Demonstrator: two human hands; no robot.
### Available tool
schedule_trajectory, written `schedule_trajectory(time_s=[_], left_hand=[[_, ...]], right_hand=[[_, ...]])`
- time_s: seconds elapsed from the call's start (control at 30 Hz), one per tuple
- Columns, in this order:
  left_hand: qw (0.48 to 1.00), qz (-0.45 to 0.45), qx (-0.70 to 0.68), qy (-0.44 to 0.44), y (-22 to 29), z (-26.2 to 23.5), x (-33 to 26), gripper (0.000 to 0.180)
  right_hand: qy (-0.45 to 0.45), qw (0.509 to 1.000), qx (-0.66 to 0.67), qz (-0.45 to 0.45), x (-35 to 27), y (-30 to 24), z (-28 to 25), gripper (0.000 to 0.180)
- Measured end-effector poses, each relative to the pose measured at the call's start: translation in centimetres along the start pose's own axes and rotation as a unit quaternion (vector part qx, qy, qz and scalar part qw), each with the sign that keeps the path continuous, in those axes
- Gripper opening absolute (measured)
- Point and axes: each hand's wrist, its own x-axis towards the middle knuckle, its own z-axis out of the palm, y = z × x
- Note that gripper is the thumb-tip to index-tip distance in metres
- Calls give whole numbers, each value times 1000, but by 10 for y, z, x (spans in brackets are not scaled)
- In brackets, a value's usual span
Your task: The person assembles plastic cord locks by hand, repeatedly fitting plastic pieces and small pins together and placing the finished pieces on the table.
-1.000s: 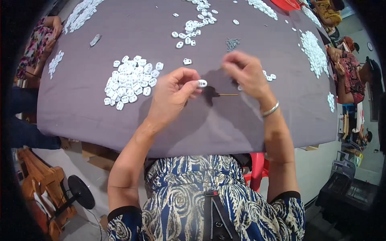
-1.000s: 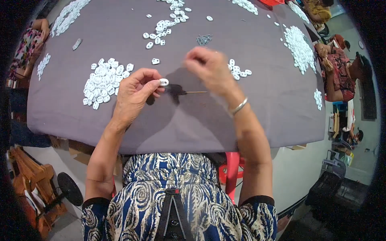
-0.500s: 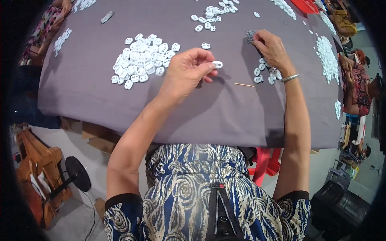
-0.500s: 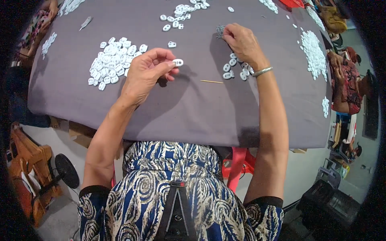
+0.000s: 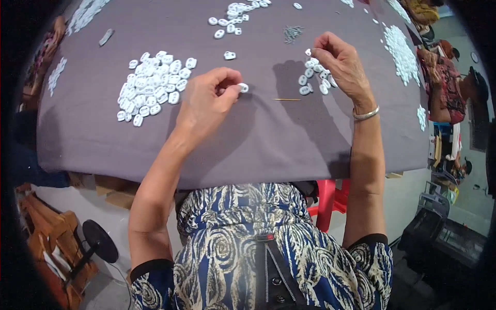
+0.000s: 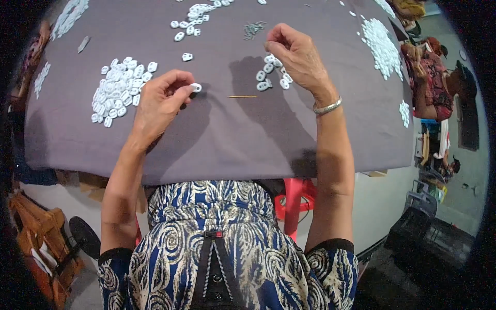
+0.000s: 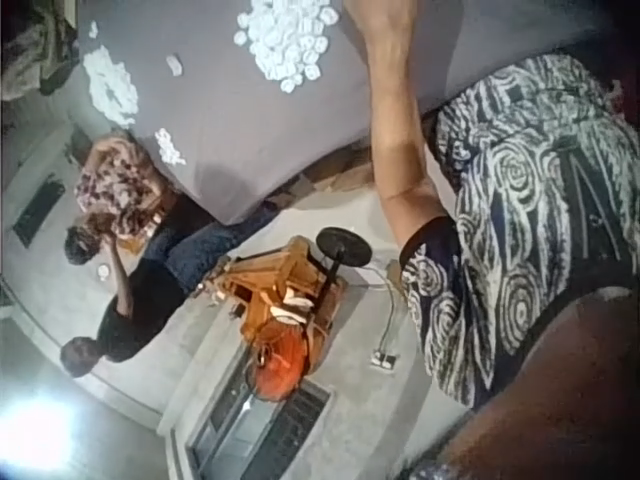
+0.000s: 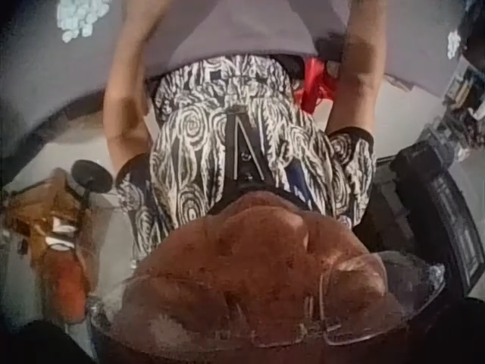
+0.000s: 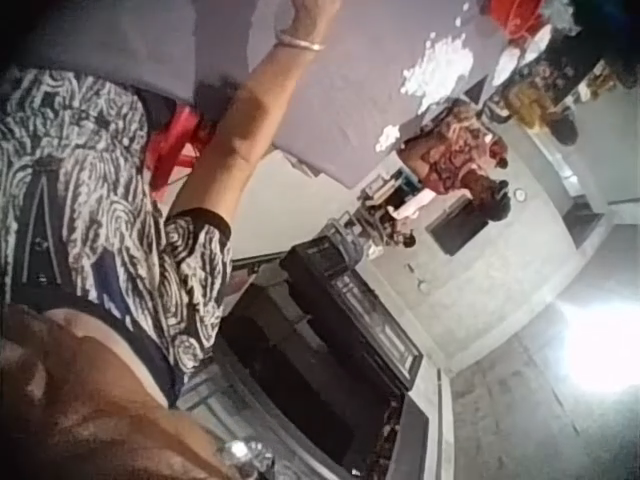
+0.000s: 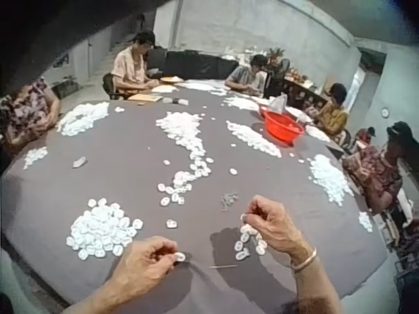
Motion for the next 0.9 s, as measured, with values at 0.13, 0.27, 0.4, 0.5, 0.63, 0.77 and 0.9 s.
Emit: schedule_trajectory(time_s=[0.13, 0.27, 0.4, 0.5, 0.63, 0.77, 0.9], left_hand=[[999, 20, 48, 13, -3, 2, 2, 12], [993, 39, 109, 39, -2, 2, 2, 15], [988, 53, 130, 70, 0, 4, 2, 17], [988, 49, 133, 65, 2, 4, 1, 18], [990, 52, 116, 60, -1, 4, 2, 17], [991, 43, 108, 61, -1, 3, 2, 15], [993, 36, 100, 58, 1, 0, 0, 15]], right_hand=[[-13, 1000, 8, 9, -23, 6, -16, 11], [-28, 997, -73, -3, -40, 6, -13, 10], [-69, 985, -129, -90, -42, 5, 7, 11], [-51, 983, -143, -101, -37, -5, 23, 9], [-79, 976, -173, -108, -18, -16, 37, 10], [-56, 996, 46, -51, -6, -12, 35, 11], [15, 997, -61, -38, -10, 0, 5, 10]])
